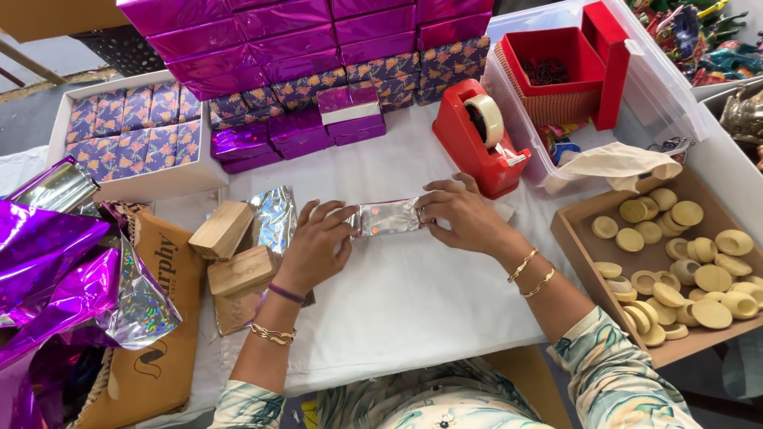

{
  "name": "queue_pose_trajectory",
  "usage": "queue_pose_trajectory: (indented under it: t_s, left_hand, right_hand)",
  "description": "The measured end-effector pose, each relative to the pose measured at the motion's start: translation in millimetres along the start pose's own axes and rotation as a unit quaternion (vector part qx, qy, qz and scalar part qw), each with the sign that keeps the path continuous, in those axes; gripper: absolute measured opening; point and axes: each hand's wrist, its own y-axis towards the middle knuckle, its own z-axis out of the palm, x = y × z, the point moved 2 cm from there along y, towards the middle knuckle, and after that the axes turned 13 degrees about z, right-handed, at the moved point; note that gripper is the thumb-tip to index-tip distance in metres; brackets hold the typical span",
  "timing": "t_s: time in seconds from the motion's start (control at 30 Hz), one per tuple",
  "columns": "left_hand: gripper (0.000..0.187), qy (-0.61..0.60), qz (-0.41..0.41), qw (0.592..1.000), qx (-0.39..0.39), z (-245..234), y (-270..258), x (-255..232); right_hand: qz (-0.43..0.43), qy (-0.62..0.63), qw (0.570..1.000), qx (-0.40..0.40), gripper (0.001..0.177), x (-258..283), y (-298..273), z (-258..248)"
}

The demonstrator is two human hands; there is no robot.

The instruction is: The person wraps a small wooden box with shiny purple foil, folds the edges, and secures them with clear tape. After finishing, they wipe the wooden box with a white cloth.

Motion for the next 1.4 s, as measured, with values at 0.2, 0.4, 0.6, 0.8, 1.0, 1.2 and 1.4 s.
queue_pose_trajectory:
  t_s: [0.2, 0.4, 0.6, 0.8, 1.0, 1.2, 1.4]
  left_hand:
    - [0.039, -0.018, -0.044, 0.997, 0.066, 8.9, 15.4, -11.0]
    - [0.050, 0.079, 0.025, 0.995, 0.056, 37.8, 17.3, -8.5]
    - [0.020, 0.036, -0.001, 0.999, 0.006, 45.4, 18.3, -9.3]
    - [0.015, 0.047, -0.001, 0.998, -0.039, 49.3, 13.6, -13.9]
    - [0.015, -0.005, -0.021, 0.997, -0.070, 40.5, 19.6, -12.2]
    - [0.005, -0.119, -0.118, 0.985, -0.048, 30.4, 25.6, 0.9]
    - [0.044, -0.040, -0.016, 0.998, -0.041, 10.8, 35.1, -4.5]
  right_hand:
    - [0.011, -0.011, 1.000, 0.019, 0.041, 15.2, 1.0, -13.0]
    - [0.010, -0.031, 0.999, -0.005, 0.049, 2.8, -0.8, 4.2]
    - [0.011, -0.038, 0.999, -0.022, 0.060, 12.0, 1.5, -0.3]
    - [-0.035, -0.087, 0.993, -0.077, 0.053, 14.4, 8.5, 33.7]
    - [-0.012, -0.017, 0.998, -0.066, 0.027, 14.6, 13.3, 27.5]
    - [0.072, 0.143, 0.987, 0.022, 0.028, 7.9, 25.4, 15.4]
    - [0.167, 0.309, 0.933, 0.074, 0.025, -23.2, 41.0, 32.9]
